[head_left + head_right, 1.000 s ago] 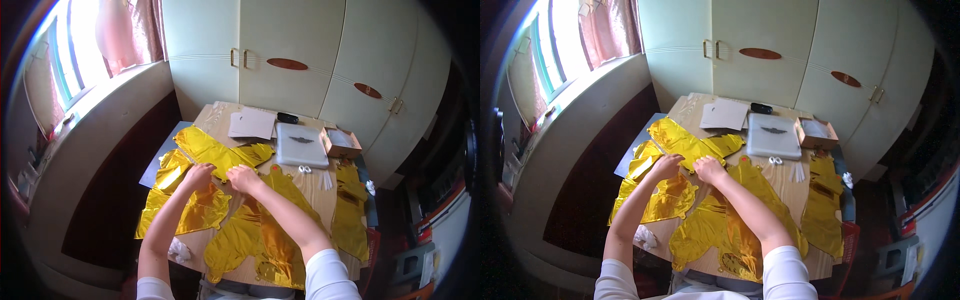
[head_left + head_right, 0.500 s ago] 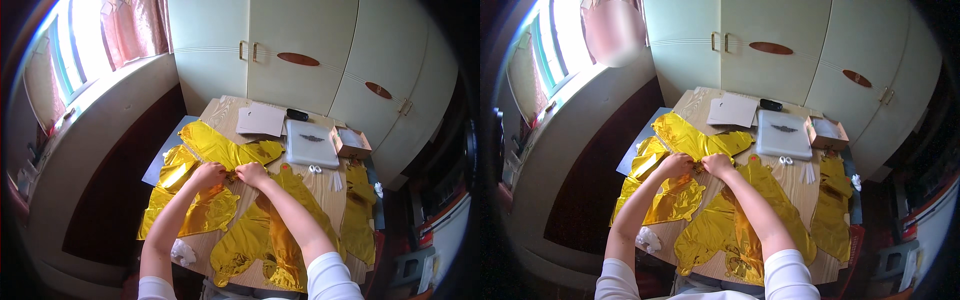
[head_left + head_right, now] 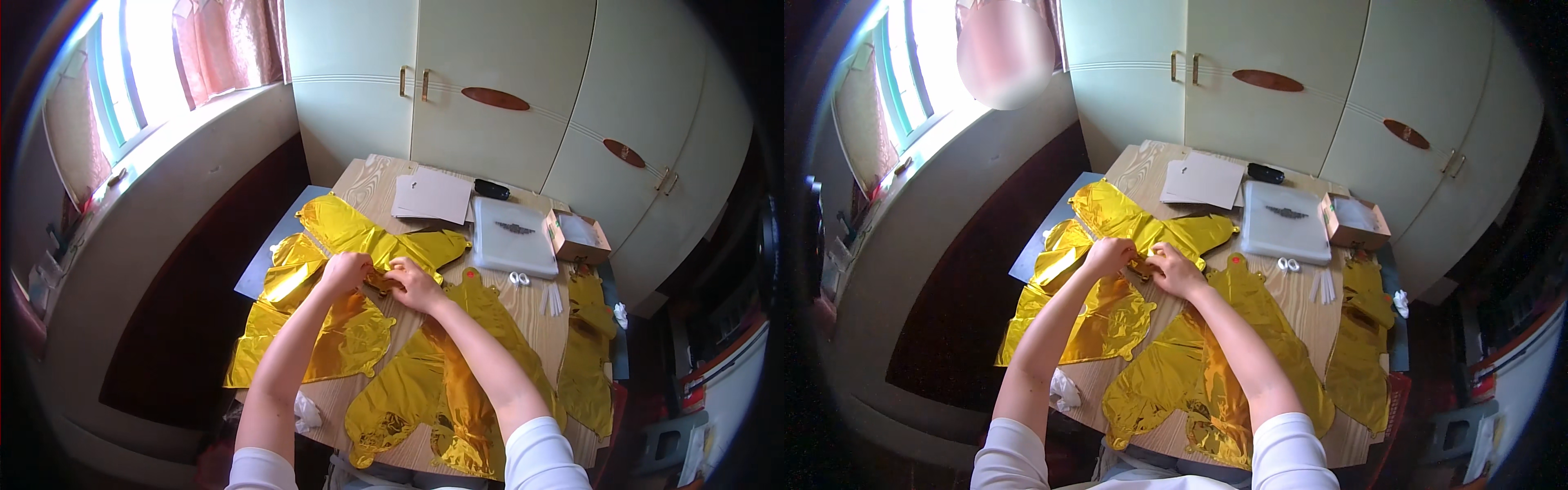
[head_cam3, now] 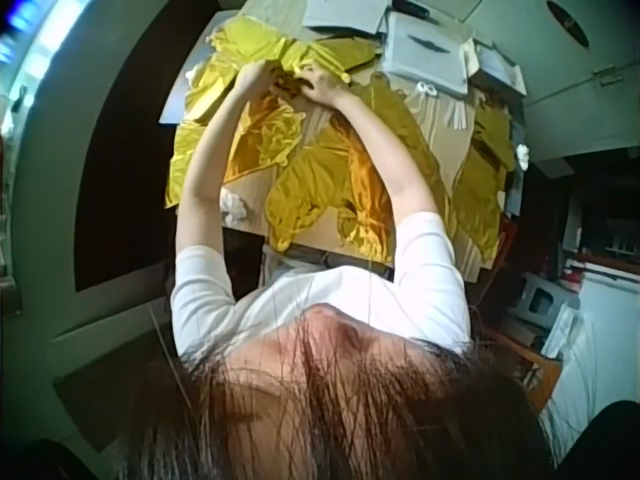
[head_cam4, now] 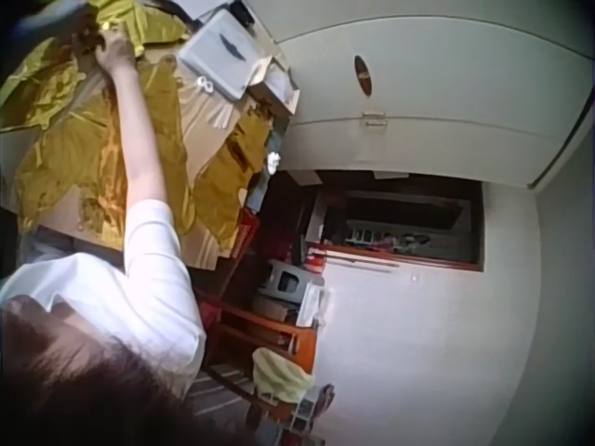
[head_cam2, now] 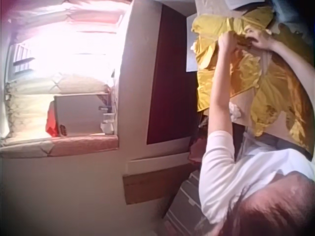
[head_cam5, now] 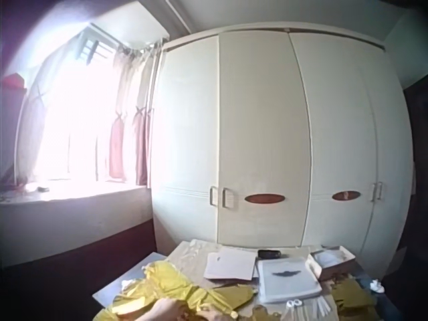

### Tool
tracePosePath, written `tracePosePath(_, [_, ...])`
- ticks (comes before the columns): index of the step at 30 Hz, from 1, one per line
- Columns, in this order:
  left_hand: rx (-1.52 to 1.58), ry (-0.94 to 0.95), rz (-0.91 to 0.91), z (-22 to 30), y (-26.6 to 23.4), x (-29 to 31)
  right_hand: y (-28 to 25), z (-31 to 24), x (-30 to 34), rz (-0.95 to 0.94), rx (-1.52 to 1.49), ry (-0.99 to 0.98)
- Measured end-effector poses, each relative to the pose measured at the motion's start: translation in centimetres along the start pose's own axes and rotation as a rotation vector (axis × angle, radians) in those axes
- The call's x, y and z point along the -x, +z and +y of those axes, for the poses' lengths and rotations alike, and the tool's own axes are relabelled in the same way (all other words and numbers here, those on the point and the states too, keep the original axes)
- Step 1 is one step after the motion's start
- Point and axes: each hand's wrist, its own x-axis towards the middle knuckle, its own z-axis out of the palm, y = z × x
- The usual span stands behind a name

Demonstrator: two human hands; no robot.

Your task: Folding gold foil sheets and aligning them onto cardboard templates for packaging.

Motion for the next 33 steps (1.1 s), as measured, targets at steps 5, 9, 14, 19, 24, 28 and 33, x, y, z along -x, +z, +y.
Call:
tracePosePath(5, [0.002, 0.014, -0.017, -0.5, 0.0, 0.0, -0.4, -0.7, -0.2, -0.199, 0.101, -0.001])
tracePosePath(9, [-0.005, 0.028, -0.045, -0.6, -0.1, -0.3, 0.4, 0.4, -0.4, -0.142, 0.152, -0.035])
tracePosePath(14, [-0.017, 0.009, -0.045, -0.4, -0.2, 0.1, 0.5, 0.2, -1.3, -0.062, 0.030, 0.119])
tracePosePath(19, [0.016, 0.012, -0.047, 0.1, -0.4, 0.4, 0.4, 0.4, -1.9, -0.003, -0.136, 0.292])
tracePosePath(24, [0.027, 0.033, -0.084, 0.0, -0.9, 0.7, 0.2, 0.3, -2.5, -0.014, -0.241, 0.407])
tracePosePath(28, [0.025, -0.009, -0.107, 0.5, -1.0, 0.4, 0.3, 0.6, -2.5, -0.004, -0.281, 0.439])
tracePosePath(33, [-0.014, -0.019, -0.101, 0.7, -0.8, 0.2, 0.2, 0.3, -2.6, 0.005, -0.270, 0.448])
